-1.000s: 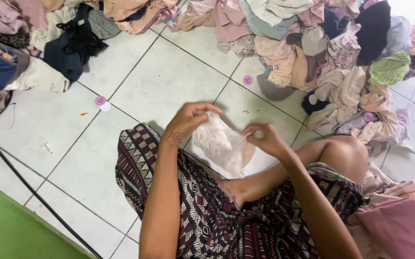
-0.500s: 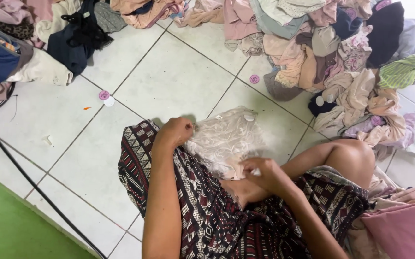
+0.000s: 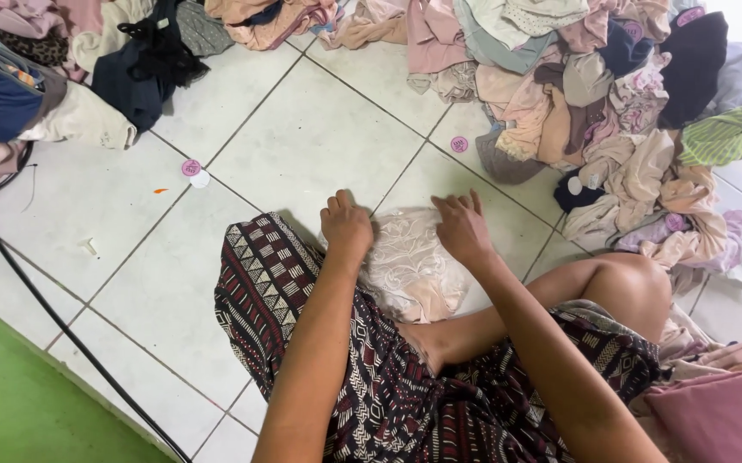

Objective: Folding various small clothing items, primarily underwear, from a large pile on the floor into neat stacks.

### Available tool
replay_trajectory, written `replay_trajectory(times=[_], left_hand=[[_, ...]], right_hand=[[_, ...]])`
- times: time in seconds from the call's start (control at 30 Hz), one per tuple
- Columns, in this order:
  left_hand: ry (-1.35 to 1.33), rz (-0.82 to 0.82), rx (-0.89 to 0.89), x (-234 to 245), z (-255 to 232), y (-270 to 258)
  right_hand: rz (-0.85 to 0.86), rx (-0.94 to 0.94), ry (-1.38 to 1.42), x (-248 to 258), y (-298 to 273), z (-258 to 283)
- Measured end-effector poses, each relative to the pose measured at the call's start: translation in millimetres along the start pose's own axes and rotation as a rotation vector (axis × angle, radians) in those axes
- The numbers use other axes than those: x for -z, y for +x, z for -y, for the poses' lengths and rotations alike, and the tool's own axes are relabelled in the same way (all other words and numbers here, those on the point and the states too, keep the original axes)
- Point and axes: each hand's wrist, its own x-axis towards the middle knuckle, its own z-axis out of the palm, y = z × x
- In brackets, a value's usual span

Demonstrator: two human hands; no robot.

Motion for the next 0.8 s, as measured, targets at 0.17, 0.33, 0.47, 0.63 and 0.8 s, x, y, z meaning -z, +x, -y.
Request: replay_trajectory(times=[0.17, 0.33, 0.47, 0.63, 0.8], left_hand=[[-0.06, 0.021, 0.032, -16.6, 13.5, 27.3], [-0.206, 0.002, 0.01, 14.8, 28.7, 15.2], [-0.456, -0.024, -0.118, 2.0, 46.7, 31.3], [-0.861, -0.011, -0.363, 11.3, 68.1, 28.5], [-1.223, 0.057, -0.445, 37.7, 72.2, -8.6]], right_hand=[[0.034, -0.038, 0.37, 10.0, -3.5, -19.4], [0.195, -0.087, 0.655, 80.9, -26.2, -23.1], [0.285, -0.134, 0.716, 92.9, -39.6, -41.7], [0.351, -0.208, 0.878, 128.3, -58.6, -26.3], [0.273, -0.201, 0.82, 135.8, -76.1, -40.6]])
